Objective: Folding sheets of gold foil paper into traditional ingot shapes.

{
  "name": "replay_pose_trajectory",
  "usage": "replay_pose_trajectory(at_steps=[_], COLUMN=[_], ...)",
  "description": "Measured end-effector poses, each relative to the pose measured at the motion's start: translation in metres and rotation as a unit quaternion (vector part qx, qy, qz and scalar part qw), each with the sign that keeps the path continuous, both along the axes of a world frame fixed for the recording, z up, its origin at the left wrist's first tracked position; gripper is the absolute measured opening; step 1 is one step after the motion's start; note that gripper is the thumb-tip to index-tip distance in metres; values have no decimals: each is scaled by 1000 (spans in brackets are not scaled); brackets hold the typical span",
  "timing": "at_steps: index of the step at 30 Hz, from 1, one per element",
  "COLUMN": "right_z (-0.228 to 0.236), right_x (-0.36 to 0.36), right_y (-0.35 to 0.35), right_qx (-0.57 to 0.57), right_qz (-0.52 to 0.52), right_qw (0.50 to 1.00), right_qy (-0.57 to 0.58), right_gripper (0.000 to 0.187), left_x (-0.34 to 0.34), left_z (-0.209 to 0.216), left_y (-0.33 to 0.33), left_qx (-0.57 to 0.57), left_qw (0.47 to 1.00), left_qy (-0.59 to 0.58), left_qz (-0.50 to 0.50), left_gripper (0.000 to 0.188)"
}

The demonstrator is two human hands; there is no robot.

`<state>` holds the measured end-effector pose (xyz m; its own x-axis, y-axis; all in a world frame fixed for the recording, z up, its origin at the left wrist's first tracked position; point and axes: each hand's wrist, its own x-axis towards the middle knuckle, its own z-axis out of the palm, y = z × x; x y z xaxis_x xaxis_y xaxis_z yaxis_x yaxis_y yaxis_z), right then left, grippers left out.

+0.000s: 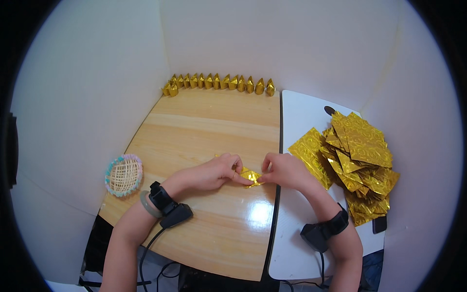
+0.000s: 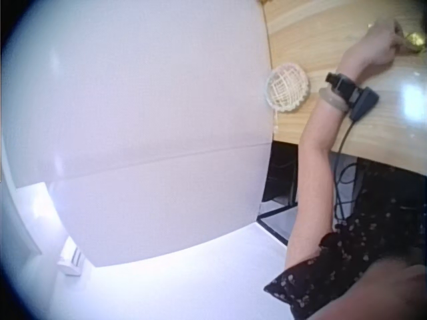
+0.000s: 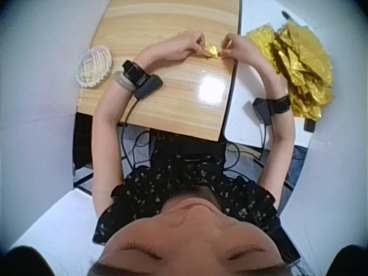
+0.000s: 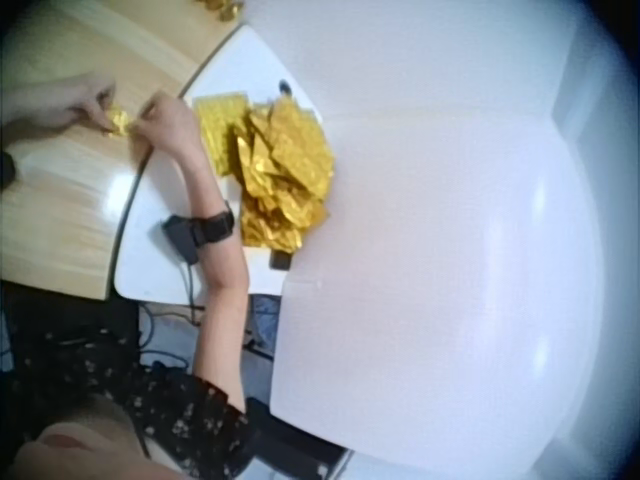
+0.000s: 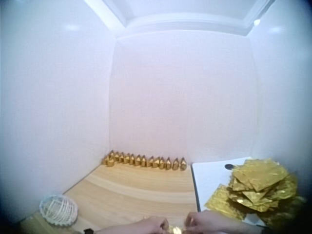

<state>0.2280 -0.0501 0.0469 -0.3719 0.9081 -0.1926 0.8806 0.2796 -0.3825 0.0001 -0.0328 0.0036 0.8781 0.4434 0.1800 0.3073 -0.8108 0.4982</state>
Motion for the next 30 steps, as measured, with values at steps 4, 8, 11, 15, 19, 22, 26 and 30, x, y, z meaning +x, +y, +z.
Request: replay_pose_trajectory(at_steps=[4,8,11,15,19,22,26,30], right_z=[0,0,-2,1,-6,-20,-35,-37], right_x=[4,3,2,-2,-13,-13,-13,-22], right_y=[7,10,9,9,4,5,8,3], right_qx=[-113,-187,-206,-232,-214,-221,-140,-47], right_qz=[-20,-48,-55,-103,-74,-44,4,5], right_qw=[985,953,939,910,891,864,898,946], right_qy=[128,233,269,328,393,451,416,321], right_gripper=[24,21,18,16,17,16,18,19], left_x=[-3,-8,-7,-2,-8,-7,-4,-5], left_z=[-1,0,-2,-1,-3,-1,4,-8], left_y=[1,10,9,3,8,11,11,18], left_qx=[-50,-150,-132,-71,-95,-256,-332,-106], left_qw=[999,986,989,996,991,951,910,973], left_qy=[-11,-74,-73,-41,-85,-147,-187,-156], left_qz=[5,-2,9,32,36,93,164,131], left_gripper=[44,44,36,34,23,15,13,13])
